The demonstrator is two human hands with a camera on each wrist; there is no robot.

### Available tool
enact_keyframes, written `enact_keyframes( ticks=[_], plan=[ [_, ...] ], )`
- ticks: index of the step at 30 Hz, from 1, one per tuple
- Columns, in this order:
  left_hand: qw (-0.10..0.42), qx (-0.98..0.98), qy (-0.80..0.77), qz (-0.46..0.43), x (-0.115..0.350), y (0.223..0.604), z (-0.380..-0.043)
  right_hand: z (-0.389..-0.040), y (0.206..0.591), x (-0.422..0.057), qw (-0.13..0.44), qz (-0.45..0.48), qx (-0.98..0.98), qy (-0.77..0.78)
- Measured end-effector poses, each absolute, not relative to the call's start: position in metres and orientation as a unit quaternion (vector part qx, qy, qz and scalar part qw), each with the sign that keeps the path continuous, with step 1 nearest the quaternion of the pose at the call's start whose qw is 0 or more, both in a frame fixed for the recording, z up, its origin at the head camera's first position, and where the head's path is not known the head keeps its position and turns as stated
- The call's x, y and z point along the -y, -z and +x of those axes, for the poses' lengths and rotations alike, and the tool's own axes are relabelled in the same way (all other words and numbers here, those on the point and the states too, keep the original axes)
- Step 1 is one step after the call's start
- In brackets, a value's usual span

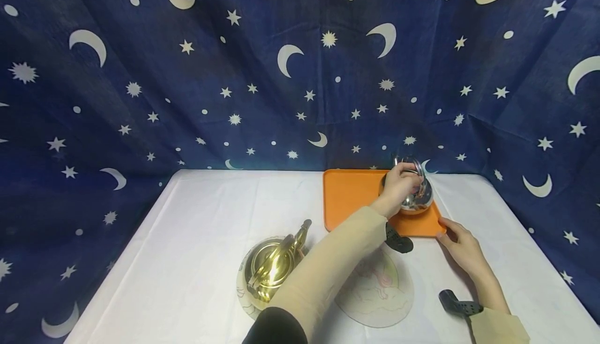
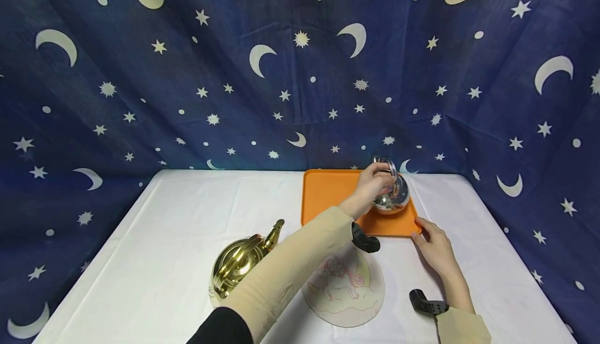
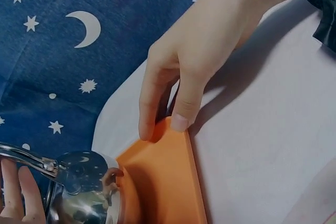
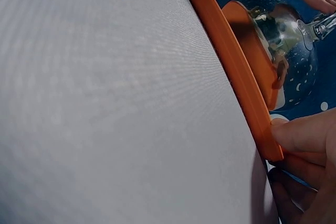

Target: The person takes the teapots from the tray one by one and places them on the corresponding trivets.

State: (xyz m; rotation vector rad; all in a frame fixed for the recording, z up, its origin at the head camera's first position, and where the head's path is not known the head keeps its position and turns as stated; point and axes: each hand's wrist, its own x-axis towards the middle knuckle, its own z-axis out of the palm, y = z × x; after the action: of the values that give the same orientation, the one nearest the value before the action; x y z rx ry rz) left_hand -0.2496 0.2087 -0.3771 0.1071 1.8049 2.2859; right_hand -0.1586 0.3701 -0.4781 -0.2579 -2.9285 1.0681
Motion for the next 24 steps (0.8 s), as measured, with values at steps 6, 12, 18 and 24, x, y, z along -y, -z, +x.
enact_keyframes(
  ticks=[6,12,18,24],
  plan=[
    [0.101,-0.617,-0.78,0.042,-0.2091,0.3794,-0.2512,-0.1586,0.4788,-0.3697,0.012,-0.08,0.936,-0.342],
    [0.098,-0.624,-0.774,0.048,-0.2086,0.3809,-0.2521,-0.159,0.4794,-0.3693,0.006,-0.085,0.935,-0.345],
    [0.094,-0.628,-0.77,0.063,-0.2072,0.3812,-0.2515,-0.1583,0.4815,-0.3685,0.012,-0.086,0.935,-0.345],
    [0.093,-0.632,-0.766,0.064,-0.2062,0.3812,-0.2518,-0.1582,0.4812,-0.3693,0.009,-0.087,0.933,-0.348]
  ],
)
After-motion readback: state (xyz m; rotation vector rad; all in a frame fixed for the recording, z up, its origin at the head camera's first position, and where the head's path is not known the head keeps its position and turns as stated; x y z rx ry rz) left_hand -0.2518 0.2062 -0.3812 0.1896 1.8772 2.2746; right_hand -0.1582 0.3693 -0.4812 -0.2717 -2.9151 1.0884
